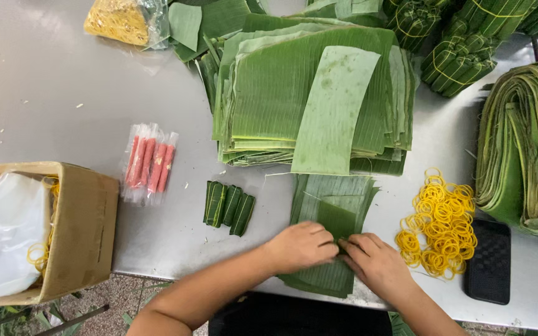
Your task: The person wraps small cylindrical snacks in banana leaves and secures each roll with a rubber band.
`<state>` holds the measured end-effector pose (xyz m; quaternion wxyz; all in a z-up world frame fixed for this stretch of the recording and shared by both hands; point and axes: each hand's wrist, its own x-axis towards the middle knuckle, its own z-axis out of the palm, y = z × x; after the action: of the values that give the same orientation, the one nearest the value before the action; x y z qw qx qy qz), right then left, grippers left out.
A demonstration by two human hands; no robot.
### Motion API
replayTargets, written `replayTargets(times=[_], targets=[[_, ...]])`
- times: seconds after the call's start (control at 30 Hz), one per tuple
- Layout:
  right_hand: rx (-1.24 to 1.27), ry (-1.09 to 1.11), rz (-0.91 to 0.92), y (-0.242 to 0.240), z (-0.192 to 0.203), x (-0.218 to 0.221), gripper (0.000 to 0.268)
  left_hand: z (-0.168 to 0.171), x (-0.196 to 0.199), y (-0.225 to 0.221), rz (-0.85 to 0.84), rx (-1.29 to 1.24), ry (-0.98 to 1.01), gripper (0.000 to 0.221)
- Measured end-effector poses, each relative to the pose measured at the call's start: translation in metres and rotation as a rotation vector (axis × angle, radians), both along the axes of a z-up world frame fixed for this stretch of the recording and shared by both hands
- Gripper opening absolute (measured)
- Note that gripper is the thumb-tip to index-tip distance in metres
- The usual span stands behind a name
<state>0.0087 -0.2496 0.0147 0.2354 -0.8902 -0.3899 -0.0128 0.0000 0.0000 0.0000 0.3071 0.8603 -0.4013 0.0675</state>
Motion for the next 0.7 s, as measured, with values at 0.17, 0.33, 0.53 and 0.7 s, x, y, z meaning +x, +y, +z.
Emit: replayTargets(times=[0.17,0.33,0.53,0.7], targets=[[0.012,0.141,-0.15,0.005,0.007,0.009,0.031,0.005,0.023,0.004,0.054,-0.17,0.273,0.023],[0.049,-0.098,-0.045,0.012,0.01,0.014,0.031,0.007,0.03,0.002,0.108,0.0,-0.007,0.028],[-0.032,0.032,-0.185,0.017,0.008,0.021,0.036,0.011,0.042,0.002,0.123,-0.109,0.292,0.02],[-0.01,-0.198,-0.056,0.022,0.006,0.036,0.036,0.02,0.043,0.01,0.125,0.102,-0.005,0.018]])
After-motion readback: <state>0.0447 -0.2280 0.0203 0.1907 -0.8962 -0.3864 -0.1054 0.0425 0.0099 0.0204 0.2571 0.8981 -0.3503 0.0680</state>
